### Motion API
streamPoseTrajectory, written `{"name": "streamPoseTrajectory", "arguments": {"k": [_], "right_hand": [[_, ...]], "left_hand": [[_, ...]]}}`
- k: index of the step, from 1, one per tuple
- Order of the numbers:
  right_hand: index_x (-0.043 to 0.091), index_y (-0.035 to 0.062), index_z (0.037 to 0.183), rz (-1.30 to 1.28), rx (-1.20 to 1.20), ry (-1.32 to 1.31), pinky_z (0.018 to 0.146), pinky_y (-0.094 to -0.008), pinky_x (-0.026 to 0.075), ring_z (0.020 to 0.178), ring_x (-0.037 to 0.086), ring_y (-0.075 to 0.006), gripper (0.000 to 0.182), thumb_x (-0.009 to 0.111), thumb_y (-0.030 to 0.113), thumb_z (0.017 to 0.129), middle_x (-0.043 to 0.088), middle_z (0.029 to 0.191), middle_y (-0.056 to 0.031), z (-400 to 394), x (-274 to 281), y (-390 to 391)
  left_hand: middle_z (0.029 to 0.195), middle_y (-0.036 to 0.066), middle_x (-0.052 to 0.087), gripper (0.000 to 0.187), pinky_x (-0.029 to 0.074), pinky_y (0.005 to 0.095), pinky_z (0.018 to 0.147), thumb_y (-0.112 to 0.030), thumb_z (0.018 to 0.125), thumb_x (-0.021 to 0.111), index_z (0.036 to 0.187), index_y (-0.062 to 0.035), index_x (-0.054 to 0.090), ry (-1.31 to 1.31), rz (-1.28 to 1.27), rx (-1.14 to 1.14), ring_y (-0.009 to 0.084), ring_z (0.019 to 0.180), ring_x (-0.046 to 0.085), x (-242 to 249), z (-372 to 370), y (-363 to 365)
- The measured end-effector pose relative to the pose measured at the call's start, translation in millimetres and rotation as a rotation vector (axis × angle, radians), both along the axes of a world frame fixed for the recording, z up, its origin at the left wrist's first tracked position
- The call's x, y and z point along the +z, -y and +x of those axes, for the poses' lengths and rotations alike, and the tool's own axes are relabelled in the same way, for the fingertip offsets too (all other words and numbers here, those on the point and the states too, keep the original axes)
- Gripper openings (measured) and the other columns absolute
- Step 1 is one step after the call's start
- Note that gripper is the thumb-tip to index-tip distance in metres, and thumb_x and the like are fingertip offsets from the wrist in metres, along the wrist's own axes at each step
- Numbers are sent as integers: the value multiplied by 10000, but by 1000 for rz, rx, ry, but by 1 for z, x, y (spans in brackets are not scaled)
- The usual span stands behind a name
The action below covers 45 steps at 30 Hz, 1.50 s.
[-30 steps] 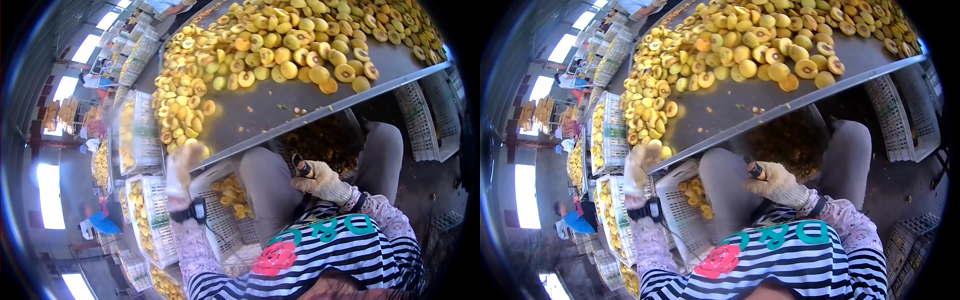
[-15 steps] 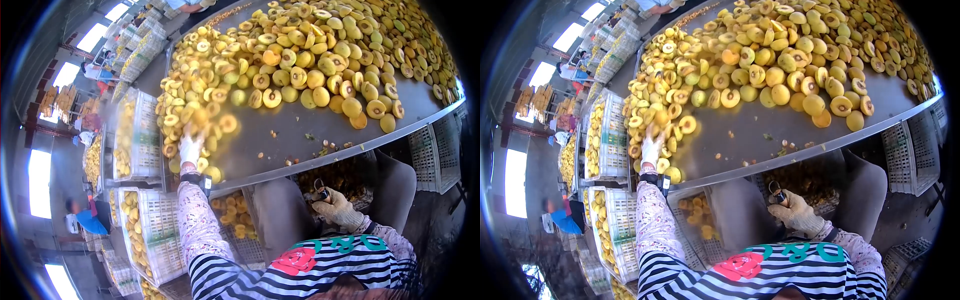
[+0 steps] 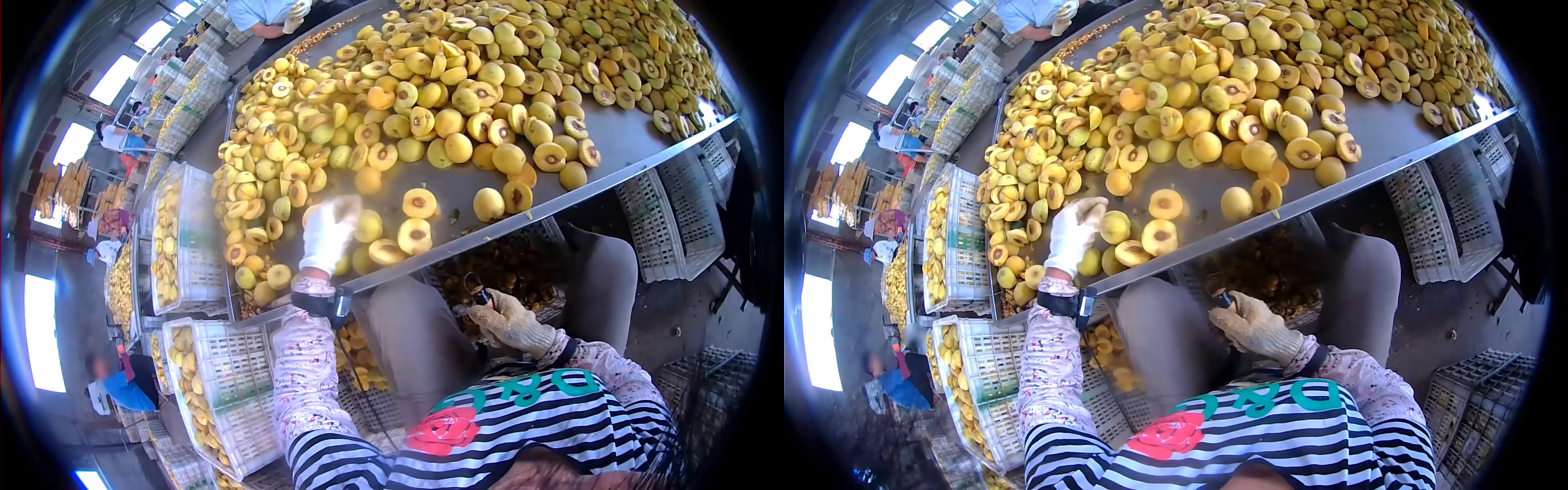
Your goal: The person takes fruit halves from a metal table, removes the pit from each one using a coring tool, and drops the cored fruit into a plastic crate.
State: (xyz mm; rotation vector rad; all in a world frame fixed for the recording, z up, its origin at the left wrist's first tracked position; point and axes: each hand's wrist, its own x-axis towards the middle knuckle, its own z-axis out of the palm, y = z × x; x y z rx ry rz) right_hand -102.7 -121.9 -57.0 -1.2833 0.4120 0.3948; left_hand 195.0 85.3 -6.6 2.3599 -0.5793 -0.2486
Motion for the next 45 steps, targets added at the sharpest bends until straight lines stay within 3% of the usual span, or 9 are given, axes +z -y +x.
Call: {"name": "streamPoseTrajectory", "arguments": {"k": [3, 6, 13, 18, 21, 25, 31, 38, 45], "right_hand": [[543, 96, 982, 159, 17, 48, 495, -230, 388, 545, 466, -69, 229, 591, 320, 1004, 517, 691, 26, -1, 6, -1], [572, 88, 1045, 155, 23, 55, 504, -225, 390, 565, 463, -67, 245, 573, 332, 1016, 512, 708, 25, -3, 6, 2], [565, 74, 1006, 167, -70, 80, 487, -240, 386, 532, 469, -86, 227, 560, 300, 1010, 534, 683, 8, -3, 4, 3], [516, 107, 894, 181, -134, 137, 459, -238, 371, 496, 449, -89, 228, 546, 299, 1013, 522, 663, 4, -7, 13, 10], [512, 112, 882, 254, -89, 187, 450, -239, 362, 482, 446, -91, 262, 541, 332, 1021, 505, 639, 10, -10, 24, 12], [519, 100, 887, 277, 43, 217, 447, -254, 376, 492, 460, -97, 308, 542, 374, 1025, 501, 653, 9, -5, 52, 10], [564, 81, 947, 172, 38, 75, 467, -250, 398, 516, 486, -99, 344, 541, 415, 1027, 522, 679, 1, -11, 42, -1], [631, 43, 1028, -235, -79, 38, 709, -335, 485, 735, 607, -186, 450, 531, 481, 1010, 638, 790, -60, -13, 27, -27], [604, 63, 966, 24, 169, -35, 534, -292, 459, 563, 542, -154, 452, 508, 502, 1016, 586, 690, -42, -1, 38, -14]], "left_hand": [[1066, 99, 703, 349, 513, 417, 884, -452, 864, 691, 1052, -169, 769, 286, 331, -208, 312, 994, 651, 1, -24, 31], [1109, 67, 688, 458, 459, 447, 988, -539, 795, 716, 1064, -169, 743, 385, 566, -362, 306, 1145, 566, 14, -54, 62], [1108, 143, 693, 459, 434, 488, 973, -365, 797, 759, 1178, -136, 642, 102, 695, -428, 340, 1042, 643, 11, -63, 95], [990, 165, 705, 371, 553, 399, 833, -153, 797, 803, 1128, -50, 673, 155, 194, -245, 275, 925, 704, 4, -58, 76], [960, 90, 680, 257, 603, 314, 798, 3, 884, 700, 1125, 28, 614, -501, -724, -44, 212, 866, 707, 20, -93, 76], [983, 68, 654, 254, 565, 363, 925, 45, 846, 645, 1073, -27, 557, -842, -1104, 126, 209, 951, 675, 5, -162, 72], [1189, 122, 584, 254, 508, 452, 995, -82, 874, 603, 1121, -63, 551, -1015, -1382, 1, 269, 1080, 612, -21, -200, 66], [1046, 100, 613, 266, 564, 346, 805, -308, 1041, 520, 1065, -50, 580, -663, -1177, 292, 197, 912, 624, -18, -219, 89], [1047, 113, 646, 226, 538, 358, 883, -206, 1033, 511, 1033, -13, 629, -621, -1333, 200, 221, 939, 640, -7, -218, 82]]}}
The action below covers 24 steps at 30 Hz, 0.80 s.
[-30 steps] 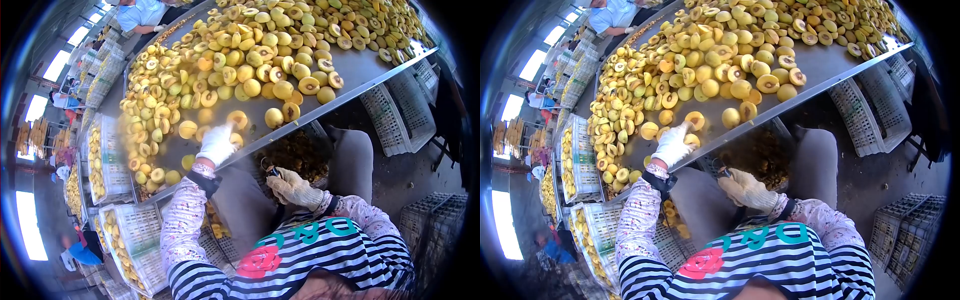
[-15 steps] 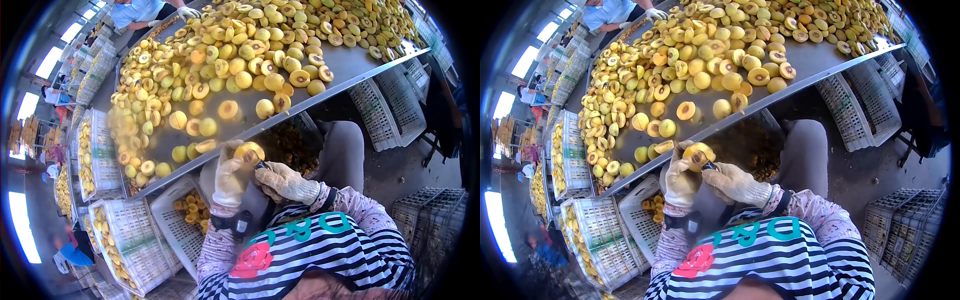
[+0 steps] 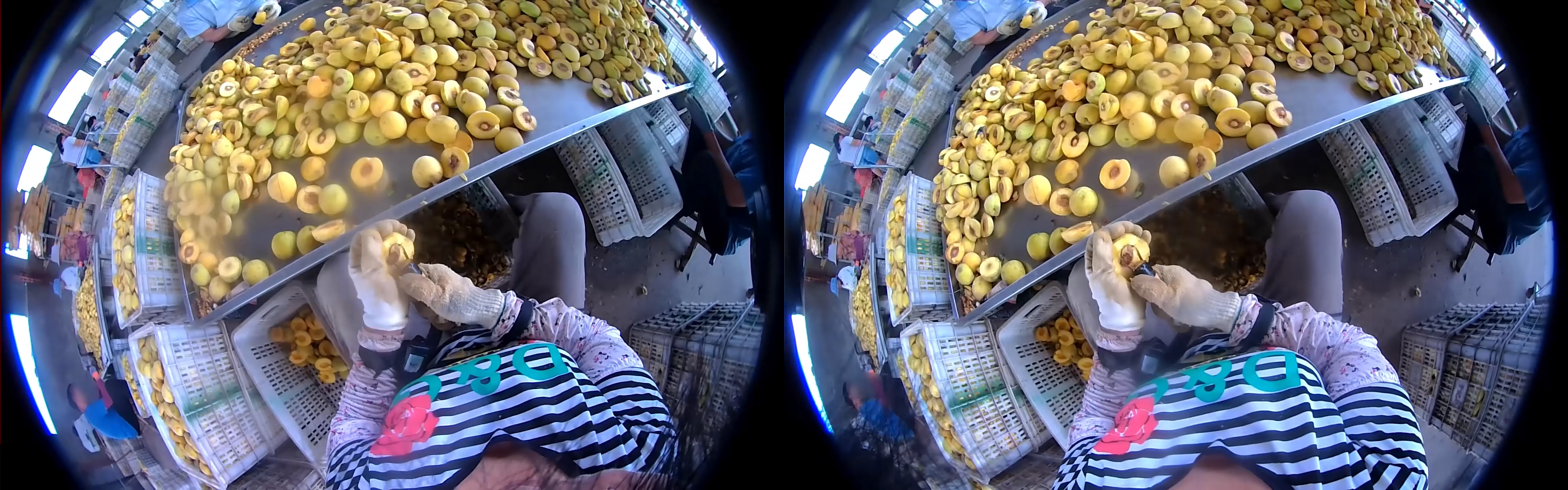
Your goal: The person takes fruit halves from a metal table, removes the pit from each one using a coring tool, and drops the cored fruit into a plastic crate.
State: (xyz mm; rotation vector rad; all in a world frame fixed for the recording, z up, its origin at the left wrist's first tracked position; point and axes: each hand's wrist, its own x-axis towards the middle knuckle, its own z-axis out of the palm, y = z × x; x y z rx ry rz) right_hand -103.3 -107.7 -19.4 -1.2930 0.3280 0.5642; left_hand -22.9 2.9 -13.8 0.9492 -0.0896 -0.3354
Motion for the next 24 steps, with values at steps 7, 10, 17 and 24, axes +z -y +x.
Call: {"name": "streamPoseTrajectory", "arguments": {"k": [7, 10, 17, 24], "right_hand": [[573, 88, 859, 341, 79, 158, 455, -270, 397, 505, 475, -117, 394, 480, 426, 1039, 506, 626, 5, -5, 4, 12], [560, 100, 842, 81, 17, 200, 454, -259, 389, 486, 426, -115, 387, 463, 413, 1050, 445, 604, 25, -9, 20, 12], [485, 116, 804, 531, 158, -22, 393, -258, 313, 428, 350, -85, 427, 457, 460, 1055, 397, 576, 31, -19, 25, 17], [492, 108, 801, 374, -64, 29, 404, -257, 328, 434, 357, -102, 443, 444, 464, 1060, 412, 573, 22, -23, 27, 13]], "left_hand": [[1090, 161, 691, 192, 489, 332, 955, -25, 976, 517, 1037, 72, 670, 637, 263, 119, 233, 1028, 636, 19, -9, 5], [1067, 163, 697, 200, 513, 297, 881, -7, 970, 506, 1042, 67, 677, 444, 128, 7, 198, 945, 651, 12, -3, 6], [943, 151, 726, 307, 552, 310, 797, -65, 979, 555, 1253, 40, 646, 175, -79, -639, 213, 860, 693, 23, 15, 0], [964, 120, 679, 368, 545, 467, 896, -283, 1039, 486, 1292, -32, 576, 83, -197, -420, 291, 935, 656, 0, 16, 9]]}}
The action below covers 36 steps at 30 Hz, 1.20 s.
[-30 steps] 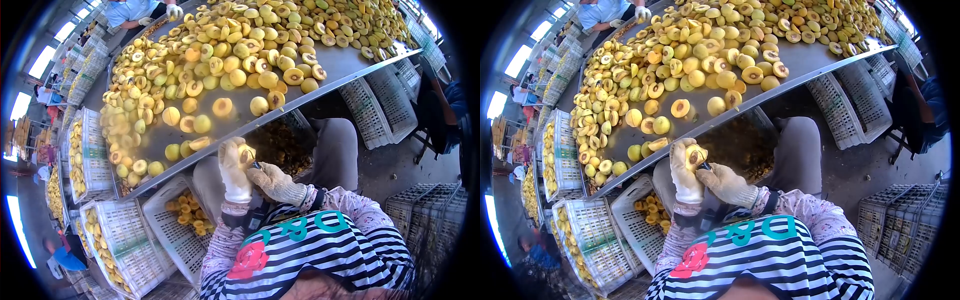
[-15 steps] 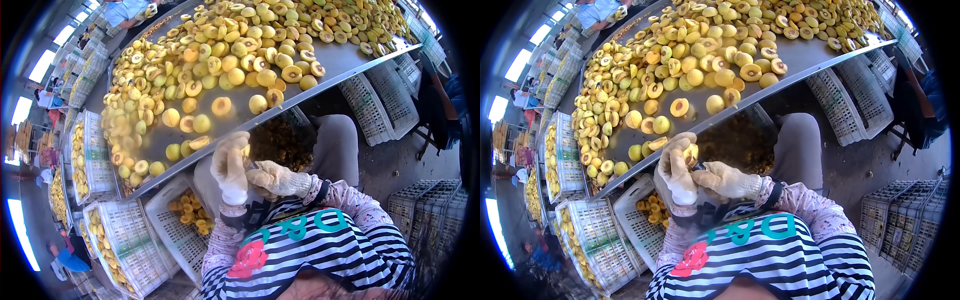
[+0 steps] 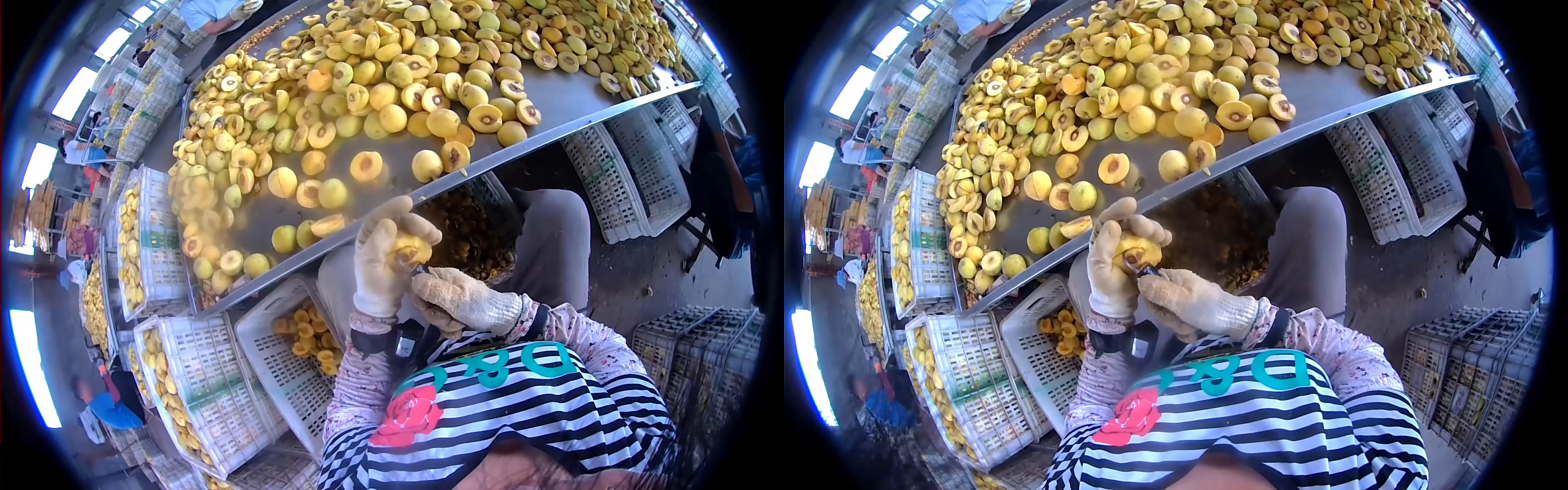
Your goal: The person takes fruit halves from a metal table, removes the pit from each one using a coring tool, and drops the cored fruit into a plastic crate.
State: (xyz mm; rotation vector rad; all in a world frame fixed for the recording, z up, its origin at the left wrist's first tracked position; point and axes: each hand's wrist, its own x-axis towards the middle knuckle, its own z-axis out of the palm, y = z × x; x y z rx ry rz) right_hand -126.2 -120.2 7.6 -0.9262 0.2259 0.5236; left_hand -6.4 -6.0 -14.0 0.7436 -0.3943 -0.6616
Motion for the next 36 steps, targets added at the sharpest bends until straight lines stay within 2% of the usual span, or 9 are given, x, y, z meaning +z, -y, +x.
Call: {"name": "streamPoseTrajectory", "arguments": {"k": [5, 12, 13, 17, 22, 25, 28, 31, 36], "right_hand": [[483, 118, 867, 254, 69, -54, 397, -253, 306, 426, 324, -92, 424, 416, 487, 1065, 386, 571, 29, -1, 3, 3], [476, 122, 894, 262, 68, -122, 381, -252, 241, 425, 259, -80, 447, 391, 528, 1062, 321, 574, 51, 6, -7, 0], [475, 135, 890, 262, 103, -99, 382, -245, 245, 430, 259, -74, 466, 387, 562, 1053, 313, 577, 60, 6, -9, -1], [475, 156, 890, 504, 132, -145, 382, -237, 249, 434, 260, -65, 472, 384, 594, 1041, 313, 579, 71, 1, -11, -4], [472, 158, 884, 706, 135, -203, 381, -232, 246, 434, 260, -61, 465, 391, 589, 1039, 319, 578, 77, -10, -16, -4], [469, 148, 873, 616, 124, -143, 378, -233, 253, 430, 279, -62, 442, 421, 551, 1048, 337, 571, 70, -11, -9, -1], [464, 137, 868, 200, 177, -89, 378, -236, 260, 428, 297, -63, 413, 438, 504, 1055, 354, 563, 58, -7, -11, 2], [456, 129, 847, 340, 181, -70, 382, -238, 257, 430, 302, -67, 403, 448, 477, 1049, 362, 560, 51, -8, -18, 6], [456, 135, 850, 376, 133, -13, 394, -232, 227, 444, 270, -67, 409, 431, 489, 1055, 334, 565, 61, -8, -17, 10]], "left_hand": [[1003, 165, 703, 287, 566, 419, 865, -246, 1008, 559, 1104, 13, 636, -108, -8, -121, 296, 952, 685, 7, 6, -7], [1131, 187, 688, 293, 562, 381, 899, -219, 1037, 519, 1024, 36, 664, -184, 213, 425, 283, 1011, 676, 21, -30, 0], [1083, 176, 683, 440, 567, 400, 883, -387, 1072, 444, 998, 3, 634, -168, 301, 469, 291, 970, 676, 17, -31, -1], [900, 190, 714, 461, 542, 339, 688, -392, 1033, 542, 964, 44, 675, -135, 284, 296, 259, 792, 679, 8, -21, -12], [862, 207, 708, 463, 534, 357, 690, -381, 1024, 541, 903, 47, 672, -5, 309, 120, 259, 729, 658, 10, -18, -11], [845, 203, 708, 438, 533, 342, 688, -349, 1016, 550, 867, 42, 682, -21, 249, -46, 246, 726, 660, 9, -11, -8], [828, 191, 704, 435, 530, 341, 682, -338, 1006, 556, 821, 36, 679, 70, 267, -220, 246, 725, 659, 4, 2, -9], [789, 185, 691, 463, 528, 344, 676, -366, 985, 577, 793, 44, 676, 147, 384, -347, 266, 723, 662, 8, 12, -6], [913, 150, 724, 432, 530, 293, 736, -322, 1026, 536, 895, 57, 697, 283, 325, -56, 182, 802, 670, 13, -3, 6]]}}
